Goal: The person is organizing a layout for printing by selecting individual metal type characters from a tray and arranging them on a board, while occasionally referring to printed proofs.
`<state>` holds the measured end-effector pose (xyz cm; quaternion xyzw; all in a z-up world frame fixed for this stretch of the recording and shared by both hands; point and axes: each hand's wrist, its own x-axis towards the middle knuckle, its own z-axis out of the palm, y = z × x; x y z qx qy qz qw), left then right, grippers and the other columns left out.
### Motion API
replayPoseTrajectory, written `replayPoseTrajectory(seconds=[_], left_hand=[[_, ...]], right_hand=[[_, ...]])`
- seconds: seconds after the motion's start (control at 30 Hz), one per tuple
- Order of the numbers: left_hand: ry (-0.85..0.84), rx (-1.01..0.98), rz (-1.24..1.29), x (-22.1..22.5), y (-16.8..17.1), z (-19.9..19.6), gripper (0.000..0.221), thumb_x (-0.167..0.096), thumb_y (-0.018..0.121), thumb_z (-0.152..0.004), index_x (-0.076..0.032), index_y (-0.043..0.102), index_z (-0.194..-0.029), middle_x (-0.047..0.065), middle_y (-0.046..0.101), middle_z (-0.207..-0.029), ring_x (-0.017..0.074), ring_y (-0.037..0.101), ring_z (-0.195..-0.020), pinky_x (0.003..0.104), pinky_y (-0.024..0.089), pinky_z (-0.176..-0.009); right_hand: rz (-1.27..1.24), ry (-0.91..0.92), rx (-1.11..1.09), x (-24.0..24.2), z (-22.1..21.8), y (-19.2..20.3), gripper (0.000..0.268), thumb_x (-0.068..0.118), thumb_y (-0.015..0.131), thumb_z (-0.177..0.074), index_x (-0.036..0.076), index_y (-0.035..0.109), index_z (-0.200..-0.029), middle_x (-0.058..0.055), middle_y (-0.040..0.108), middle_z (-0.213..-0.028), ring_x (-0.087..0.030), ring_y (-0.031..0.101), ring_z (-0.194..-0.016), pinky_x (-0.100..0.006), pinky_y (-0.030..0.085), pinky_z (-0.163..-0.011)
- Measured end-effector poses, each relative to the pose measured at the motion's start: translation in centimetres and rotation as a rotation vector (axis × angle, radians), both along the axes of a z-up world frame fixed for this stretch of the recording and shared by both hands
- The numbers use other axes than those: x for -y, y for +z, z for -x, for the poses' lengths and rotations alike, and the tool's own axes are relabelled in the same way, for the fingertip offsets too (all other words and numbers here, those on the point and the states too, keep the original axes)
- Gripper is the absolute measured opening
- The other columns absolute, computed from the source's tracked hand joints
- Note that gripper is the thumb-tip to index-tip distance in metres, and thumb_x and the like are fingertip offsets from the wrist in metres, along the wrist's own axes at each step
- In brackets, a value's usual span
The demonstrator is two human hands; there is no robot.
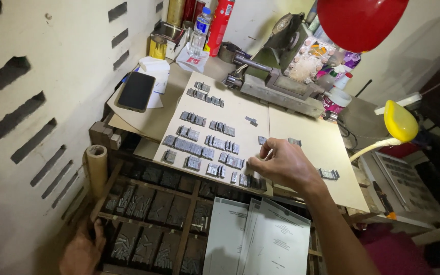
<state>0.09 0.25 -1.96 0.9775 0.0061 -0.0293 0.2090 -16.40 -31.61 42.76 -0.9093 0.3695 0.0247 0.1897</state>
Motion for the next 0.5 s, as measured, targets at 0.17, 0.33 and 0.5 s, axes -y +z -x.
replayPoseTrajectory(seconds=[0.17, 0.33, 0.5], left_hand=[[0.004, -0.076, 0.119, 0.0, 0.8, -0.1, 0.053, -0.057, 0.043, -0.104, -0.018, 0.063, -0.134, 0.027, 0.080, -0.093, 0.0471, 0.077, -0.088, 0.055, 0.059, -0.074], [0.056, -0.034, 0.153, 0.0, 4.6, 0.7, 0.056, -0.058, 0.048, -0.104, -0.014, 0.068, -0.132, 0.023, 0.081, -0.094, 0.0430, 0.078, -0.082, 0.049, 0.058, -0.066], [0.034, 0.161, 0.521, -0.8, 11.3, 0.9, 0.060, -0.044, 0.055, -0.096, -0.015, 0.063, -0.148, 0.028, 0.071, -0.124, 0.0529, 0.064, -0.113, 0.056, 0.048, -0.100]], right_hand=[[0.007, -0.014, -0.019, -0.4, 0.6, 0.0, 0.030, 0.042, 0.070, -0.088, 0.013, 0.068, -0.095, -0.010, 0.079, -0.103, -0.018, 0.071, -0.082, -0.034, 0.057, -0.071], [0.007, -0.017, -0.016, -0.1, 0.8, -0.1, 0.032, 0.043, 0.070, -0.088, 0.013, 0.069, -0.097, -0.010, 0.077, -0.107, -0.020, 0.071, -0.087, -0.035, 0.058, -0.075], [-0.092, -0.014, 0.219, 2.2, 2.4, 0.8, 0.029, 0.034, 0.068, -0.100, 0.012, 0.064, -0.082, -0.003, 0.062, -0.070, -0.014, 0.053, -0.059, -0.026, 0.047, -0.054]])
